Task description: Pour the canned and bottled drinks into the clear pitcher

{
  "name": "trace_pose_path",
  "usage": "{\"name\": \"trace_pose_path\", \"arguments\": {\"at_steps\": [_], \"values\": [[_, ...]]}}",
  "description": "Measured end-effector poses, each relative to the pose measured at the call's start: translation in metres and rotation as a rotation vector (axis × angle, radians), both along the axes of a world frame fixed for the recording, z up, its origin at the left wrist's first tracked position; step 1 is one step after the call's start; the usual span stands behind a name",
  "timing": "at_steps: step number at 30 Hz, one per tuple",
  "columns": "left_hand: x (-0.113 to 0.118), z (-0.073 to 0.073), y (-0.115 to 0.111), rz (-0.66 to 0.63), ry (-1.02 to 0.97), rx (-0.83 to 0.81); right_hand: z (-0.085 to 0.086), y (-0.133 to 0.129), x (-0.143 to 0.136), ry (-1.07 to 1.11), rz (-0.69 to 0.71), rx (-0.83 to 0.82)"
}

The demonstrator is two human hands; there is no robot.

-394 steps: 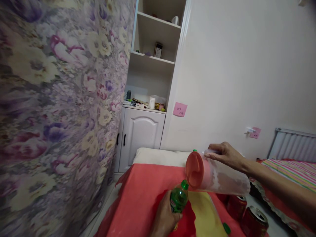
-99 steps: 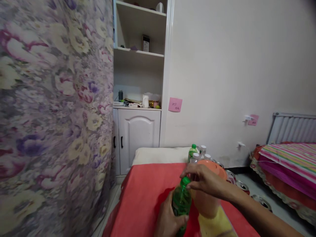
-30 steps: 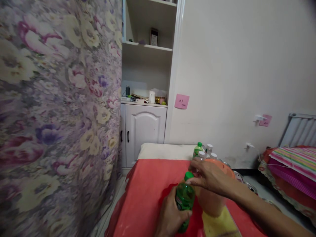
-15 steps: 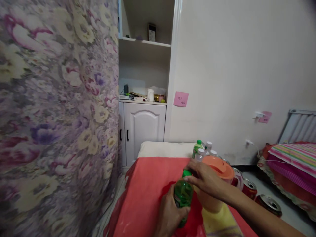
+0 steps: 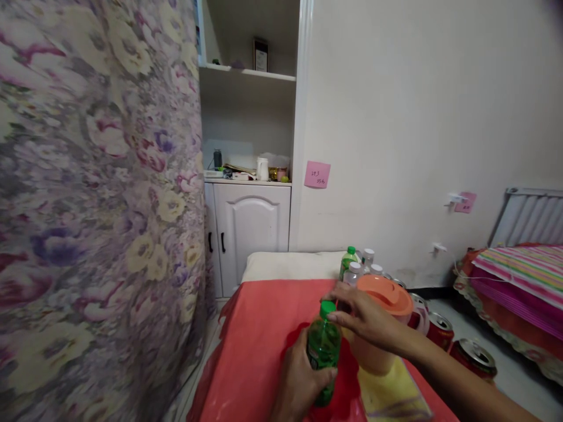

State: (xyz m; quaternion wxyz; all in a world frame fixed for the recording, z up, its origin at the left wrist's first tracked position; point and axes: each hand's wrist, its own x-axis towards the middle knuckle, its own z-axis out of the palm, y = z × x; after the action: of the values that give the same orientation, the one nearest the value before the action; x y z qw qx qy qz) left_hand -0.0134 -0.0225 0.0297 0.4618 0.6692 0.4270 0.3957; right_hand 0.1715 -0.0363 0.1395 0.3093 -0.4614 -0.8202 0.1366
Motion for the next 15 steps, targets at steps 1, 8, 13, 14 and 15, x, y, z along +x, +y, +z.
{"name": "trace_pose_path", "arguments": {"at_steps": [1, 8, 13, 14, 15], "values": [[0.0, 0.0, 0.0, 0.004, -0.002, -0.005, -0.001, 0.0, -0.001, -0.004, 0.0, 0.006], [0.002, 0.0, -0.001, 0.042, -0.003, 0.004, -0.013, -0.001, -0.009, 0.045, -0.025, 0.056], [0.002, 0.0, 0.002, 0.038, -0.034, -0.004, -0.03, -0.01, -0.01, 0.132, -0.135, 0.031], [0.002, 0.0, 0.002, 0.042, -0.051, -0.002, -0.035, -0.014, -0.008, 0.146, -0.149, 0.036], [0.002, -0.001, 0.003, 0.049, -0.066, 0.0, -0.04, -0.019, -0.005, 0.157, -0.156, 0.046]]}}
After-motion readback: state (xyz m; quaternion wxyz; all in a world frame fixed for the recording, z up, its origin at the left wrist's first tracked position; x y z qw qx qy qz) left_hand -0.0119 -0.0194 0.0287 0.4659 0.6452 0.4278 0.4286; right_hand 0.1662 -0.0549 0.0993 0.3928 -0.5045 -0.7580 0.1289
